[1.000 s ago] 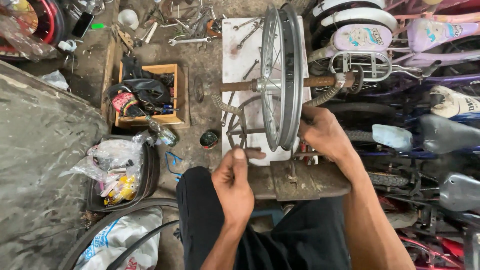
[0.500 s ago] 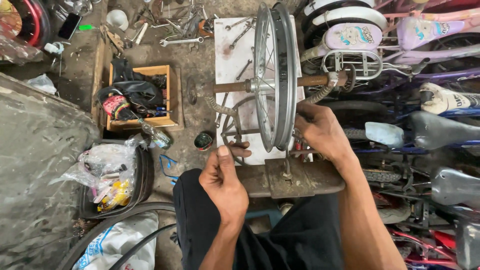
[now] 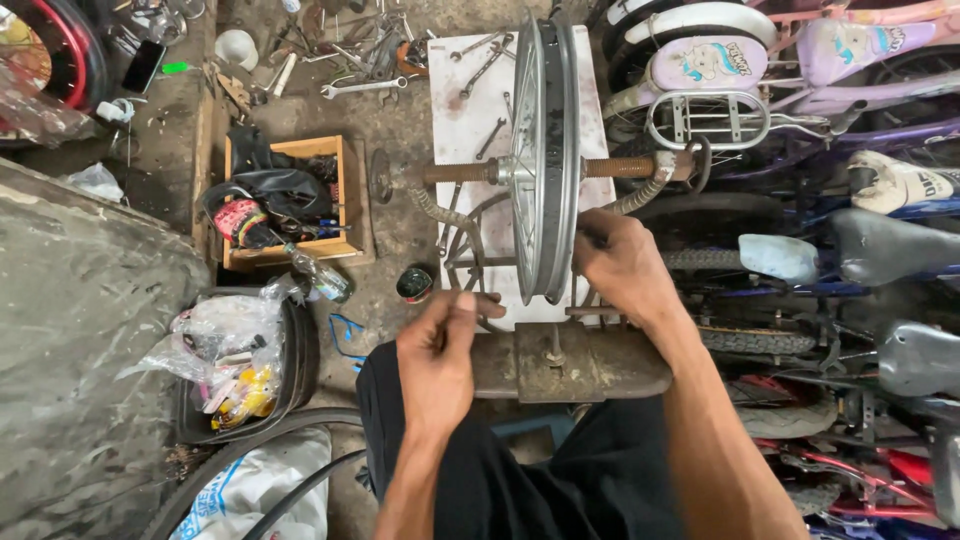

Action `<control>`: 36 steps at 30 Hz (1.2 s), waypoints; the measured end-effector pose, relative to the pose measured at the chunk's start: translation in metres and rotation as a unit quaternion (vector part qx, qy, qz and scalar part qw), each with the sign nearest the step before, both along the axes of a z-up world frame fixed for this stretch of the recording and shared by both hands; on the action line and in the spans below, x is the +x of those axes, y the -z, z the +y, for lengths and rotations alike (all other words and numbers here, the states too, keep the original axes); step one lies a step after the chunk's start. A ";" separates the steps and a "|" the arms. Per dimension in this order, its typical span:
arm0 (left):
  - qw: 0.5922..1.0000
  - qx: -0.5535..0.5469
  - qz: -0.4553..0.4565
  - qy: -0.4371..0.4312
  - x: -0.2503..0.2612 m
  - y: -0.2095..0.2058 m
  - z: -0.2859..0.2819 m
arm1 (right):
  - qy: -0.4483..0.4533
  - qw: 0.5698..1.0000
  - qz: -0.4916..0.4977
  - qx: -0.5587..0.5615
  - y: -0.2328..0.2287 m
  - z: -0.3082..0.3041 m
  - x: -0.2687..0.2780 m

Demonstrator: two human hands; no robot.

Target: The person works on a bicycle wheel mounted on a repair stand, using a spoke wrench to tighten and adjust the spokes. They rotate the wheel to access different sections and continue adjusting the tension of the spokes.

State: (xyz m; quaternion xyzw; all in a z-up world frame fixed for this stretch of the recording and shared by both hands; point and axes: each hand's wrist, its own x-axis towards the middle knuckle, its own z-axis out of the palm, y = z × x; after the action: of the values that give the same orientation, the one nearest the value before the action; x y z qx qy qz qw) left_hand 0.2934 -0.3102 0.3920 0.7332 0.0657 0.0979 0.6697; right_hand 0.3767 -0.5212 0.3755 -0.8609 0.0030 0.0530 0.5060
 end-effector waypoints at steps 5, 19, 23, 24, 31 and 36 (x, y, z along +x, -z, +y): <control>0.976 0.141 0.095 0.140 0.034 -0.019 0.003 | 0.024 0.999 0.029 -0.020 -0.004 0.000 -0.002; 0.965 0.080 0.136 0.207 0.115 0.031 -0.036 | 0.036 0.997 0.058 0.035 -0.004 -0.006 -0.002; 0.966 0.100 0.118 0.206 0.112 0.031 -0.035 | 0.027 0.998 0.040 0.034 0.002 -0.008 -0.001; 0.963 0.101 0.134 0.213 0.110 0.030 -0.033 | 0.019 0.999 0.024 0.041 0.002 -0.008 -0.001; 0.963 0.118 0.102 0.220 0.099 0.031 -0.031 | 0.031 0.995 0.064 0.068 -0.004 -0.006 -0.003; 0.968 0.038 0.137 0.208 0.096 0.035 -0.031 | 0.047 0.996 0.044 0.062 -0.008 -0.005 -0.006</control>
State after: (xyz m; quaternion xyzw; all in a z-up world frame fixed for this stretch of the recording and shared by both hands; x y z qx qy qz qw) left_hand 0.3897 -0.3408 0.3569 0.7619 -0.0007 -0.1430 0.6317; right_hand 0.3711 -0.5260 0.3838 -0.8238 0.0624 0.0671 0.5594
